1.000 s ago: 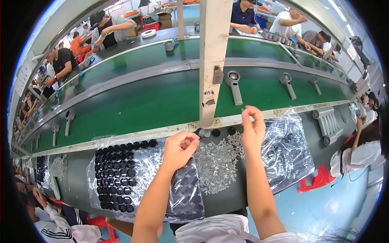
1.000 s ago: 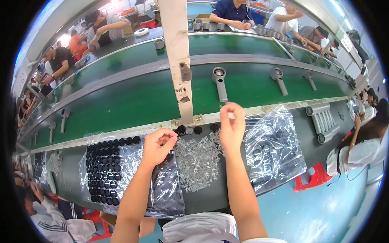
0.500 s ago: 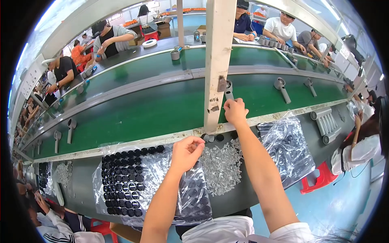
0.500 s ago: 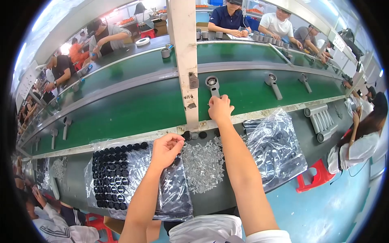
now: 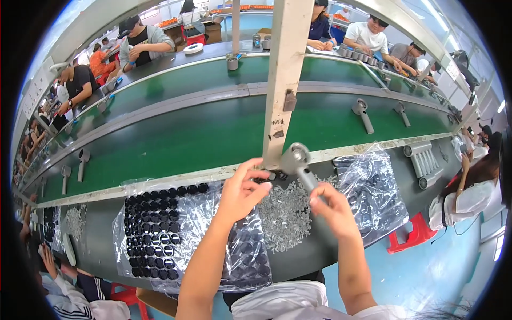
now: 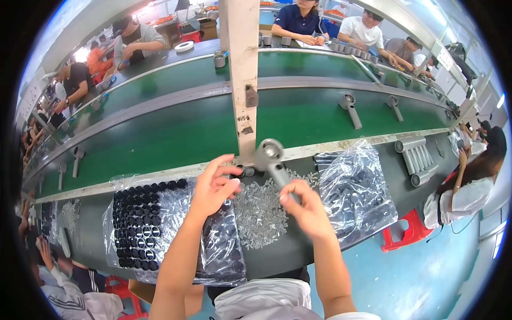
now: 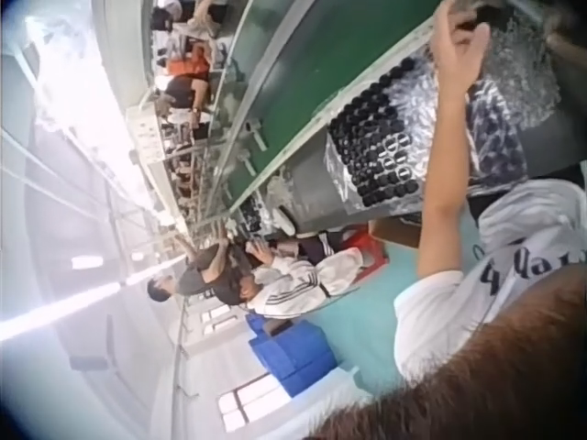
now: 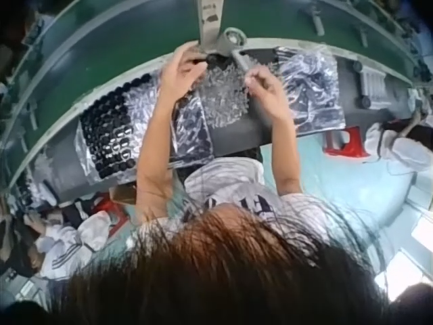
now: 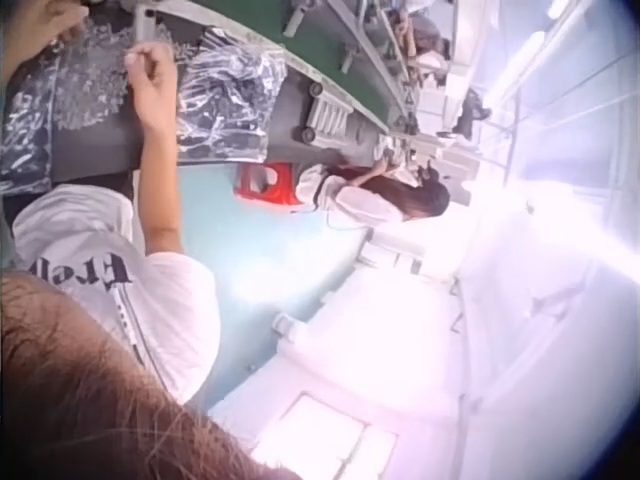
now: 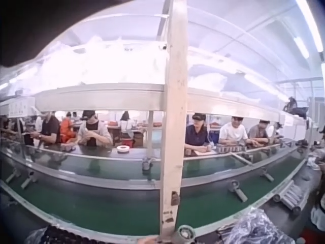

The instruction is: The person assembles circular components by hand, fitting plastic housings and metal parts together on a production line.

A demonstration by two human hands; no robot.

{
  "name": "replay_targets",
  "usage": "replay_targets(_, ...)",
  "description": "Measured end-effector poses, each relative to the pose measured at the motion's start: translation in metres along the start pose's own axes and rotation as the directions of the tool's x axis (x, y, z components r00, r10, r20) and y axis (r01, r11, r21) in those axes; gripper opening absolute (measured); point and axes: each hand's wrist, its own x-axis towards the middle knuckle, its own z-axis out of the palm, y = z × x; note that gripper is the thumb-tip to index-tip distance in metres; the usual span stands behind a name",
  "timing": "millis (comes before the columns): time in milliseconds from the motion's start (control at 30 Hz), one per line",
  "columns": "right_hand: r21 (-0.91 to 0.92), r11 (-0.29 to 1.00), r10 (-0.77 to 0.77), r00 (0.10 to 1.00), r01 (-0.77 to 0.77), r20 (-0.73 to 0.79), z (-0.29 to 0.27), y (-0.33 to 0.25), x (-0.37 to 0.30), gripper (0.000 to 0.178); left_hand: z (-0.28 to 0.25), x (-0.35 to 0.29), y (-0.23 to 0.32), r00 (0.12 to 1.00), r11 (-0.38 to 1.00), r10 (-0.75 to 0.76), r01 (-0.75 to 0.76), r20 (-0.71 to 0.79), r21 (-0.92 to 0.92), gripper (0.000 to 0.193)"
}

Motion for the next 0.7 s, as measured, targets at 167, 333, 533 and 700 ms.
replay_targets(167, -0.037, 0.994, -0.086, 0.939, 0.104, 0.332, 0.039, -0.020, -0.016, 0.008, -0.012, 0.005, -0.010, 0.984, 0.950, -0.037, 0.089, 0.174, -0.300, 0.075)
replay_targets(333, 0.181, 0.964, -0.219, 0.970, 0.197, 0.106, 0.048, -0.048, 0.026, 0.007, -0.027, 0.001, -0.011, 0.989, 0.759, 0.006, 0.090, 0.146, -0.645, 0.074)
replay_targets(533, 0.488, 0.871, -0.123, 0.987, 0.059, 0.100, 0.065, -0.030, 0.059, 0.004, -0.031, 0.001, -0.015, 0.969, 0.776, -0.021, 0.170, 0.244, -0.607, 0.077)
replay_targets(700, 0.587, 0.808, -0.075, 0.997, 0.051, 0.017, 0.059, 0.017, 0.065, 0.006, -0.025, 0.002, -0.003, 0.949, 0.847, -0.200, 0.292, 0.243, -0.445, 0.077)
